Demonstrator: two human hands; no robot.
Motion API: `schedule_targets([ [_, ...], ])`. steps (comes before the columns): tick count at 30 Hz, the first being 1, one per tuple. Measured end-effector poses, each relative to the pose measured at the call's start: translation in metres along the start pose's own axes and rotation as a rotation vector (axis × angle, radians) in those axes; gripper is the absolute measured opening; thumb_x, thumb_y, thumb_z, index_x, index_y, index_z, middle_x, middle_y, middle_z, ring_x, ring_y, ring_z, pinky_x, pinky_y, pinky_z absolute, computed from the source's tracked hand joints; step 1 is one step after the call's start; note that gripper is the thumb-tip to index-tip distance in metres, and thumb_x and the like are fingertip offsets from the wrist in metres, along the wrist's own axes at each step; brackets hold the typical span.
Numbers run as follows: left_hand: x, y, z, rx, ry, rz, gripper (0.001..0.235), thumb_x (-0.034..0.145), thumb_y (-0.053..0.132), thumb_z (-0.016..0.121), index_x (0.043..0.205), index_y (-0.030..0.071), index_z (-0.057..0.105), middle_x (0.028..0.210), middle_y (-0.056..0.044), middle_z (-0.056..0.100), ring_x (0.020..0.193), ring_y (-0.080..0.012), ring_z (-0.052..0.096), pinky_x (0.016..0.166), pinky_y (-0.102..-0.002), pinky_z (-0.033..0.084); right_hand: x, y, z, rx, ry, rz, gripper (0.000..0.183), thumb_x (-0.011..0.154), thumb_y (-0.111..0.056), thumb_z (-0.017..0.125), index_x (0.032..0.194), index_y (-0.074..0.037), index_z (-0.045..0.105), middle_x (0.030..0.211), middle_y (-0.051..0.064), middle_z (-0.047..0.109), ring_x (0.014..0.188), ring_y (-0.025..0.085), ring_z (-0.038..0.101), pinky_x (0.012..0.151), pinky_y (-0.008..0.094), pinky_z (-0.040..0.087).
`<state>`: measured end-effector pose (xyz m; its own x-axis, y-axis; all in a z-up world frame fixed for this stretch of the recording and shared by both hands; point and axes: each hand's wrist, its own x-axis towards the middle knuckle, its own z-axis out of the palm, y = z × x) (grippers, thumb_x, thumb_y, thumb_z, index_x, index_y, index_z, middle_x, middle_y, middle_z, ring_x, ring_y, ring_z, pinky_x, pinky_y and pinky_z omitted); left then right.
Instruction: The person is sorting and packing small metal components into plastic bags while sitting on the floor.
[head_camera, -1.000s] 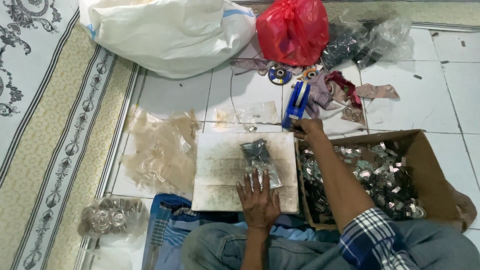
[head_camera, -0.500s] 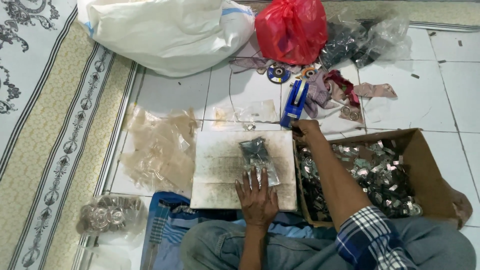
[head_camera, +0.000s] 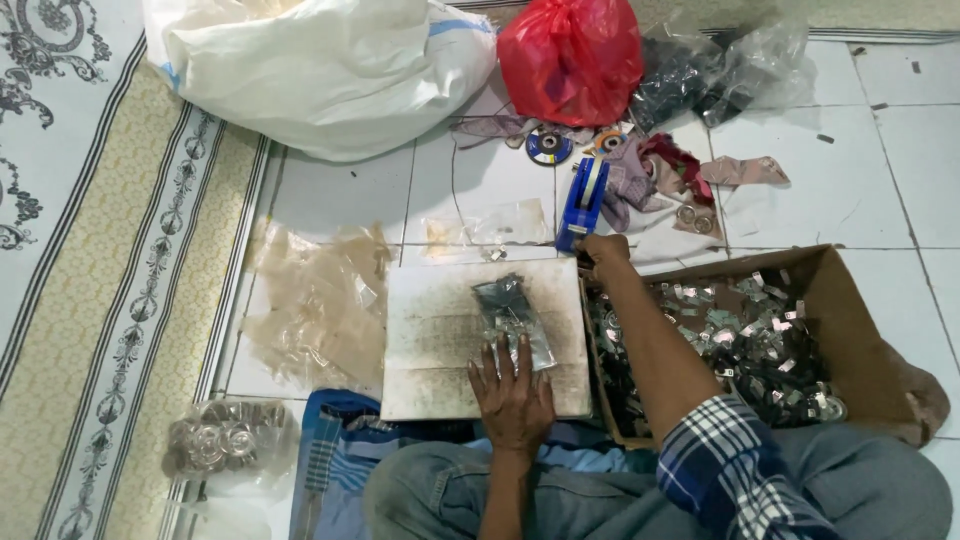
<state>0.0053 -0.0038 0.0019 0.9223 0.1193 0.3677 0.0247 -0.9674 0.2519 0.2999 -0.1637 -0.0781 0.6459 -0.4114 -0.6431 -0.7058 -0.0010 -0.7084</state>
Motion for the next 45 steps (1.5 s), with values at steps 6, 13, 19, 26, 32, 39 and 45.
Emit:
schedule_targets([
  [6,-0.002,-0.003,0.004,0.014,0.000,0.020,0.075,0.087,0.038,0.065,0.156,0.014,0.045,0.164,-0.018,0.035,0.151,-0.0426,0.032,0.123,-0.060,0.018,-0.006,-0.004,0.004,0.035,0.037,0.052,0.026,0.076,-0.003,0.083,0.096,0.009,0.071,0.097,0.021,0.073,0.067,0.031,0.069,0.048,0.041,0.060],
  [13,-0.003,-0.003,0.007,0.011,0.019,0.025,0.069,0.089,0.039,0.063,0.152,0.012,0.051,0.162,-0.019,0.039,0.148,-0.0437,0.036,0.122,-0.060,0.020,0.000,0.002,0.008,-0.133,0.096,-0.010,0.030,0.075,-0.007,0.082,0.099,0.010,0.073,0.098,0.021,0.075,0.071,0.030,0.071,0.052,0.038,0.059],
  [19,-0.002,-0.001,0.003,0.043,-0.010,0.019,0.074,0.091,0.041,0.063,0.157,0.015,0.043,0.166,-0.017,0.033,0.151,-0.0420,0.032,0.123,-0.060,0.019,0.026,0.025,0.010,-0.312,0.065,-0.115,0.040,0.069,-0.014,0.076,0.097,0.013,0.071,0.096,0.024,0.072,0.083,0.034,0.068,0.072,0.041,0.057],
  [26,0.002,-0.003,0.006,0.011,0.139,0.028,0.064,0.090,0.041,0.061,0.150,0.016,0.055,0.148,-0.019,0.053,0.138,-0.0450,0.047,0.112,-0.067,0.031,-0.064,0.007,-0.013,-0.247,0.116,-0.709,0.016,0.091,-0.020,0.069,0.097,-0.007,0.077,0.087,0.020,0.072,0.086,0.042,0.071,0.070,0.053,0.056],
  [32,0.005,0.000,0.005,-0.028,0.130,0.017,0.061,0.092,0.040,0.062,0.147,0.014,0.056,0.144,-0.021,0.056,0.134,-0.0461,0.051,0.112,-0.068,0.032,-0.191,0.009,-0.039,-0.059,-0.213,-0.934,0.020,0.098,-0.010,0.067,0.112,0.001,0.074,0.097,0.026,0.072,0.087,0.034,0.071,0.071,0.047,0.060],
  [39,0.004,0.002,0.001,-0.036,0.105,-0.020,0.066,0.088,0.043,0.065,0.146,0.013,0.057,0.138,-0.030,0.057,0.134,-0.0518,0.050,0.114,-0.072,0.027,-0.154,0.088,-0.024,-0.048,-0.615,-0.758,0.021,0.086,-0.017,0.087,0.103,-0.006,0.081,0.104,0.018,0.073,0.101,0.024,0.063,0.085,0.044,0.055],
  [45,0.005,0.002,-0.002,-0.034,0.088,-0.049,0.062,0.087,0.044,0.066,0.141,0.013,0.061,0.138,-0.032,0.057,0.135,-0.0512,0.052,0.115,-0.069,0.030,-0.171,0.076,-0.031,-0.211,-0.603,-0.751,0.025,0.082,-0.021,0.089,0.102,-0.008,0.082,0.112,0.024,0.071,0.107,0.035,0.067,0.094,0.048,0.053],
])
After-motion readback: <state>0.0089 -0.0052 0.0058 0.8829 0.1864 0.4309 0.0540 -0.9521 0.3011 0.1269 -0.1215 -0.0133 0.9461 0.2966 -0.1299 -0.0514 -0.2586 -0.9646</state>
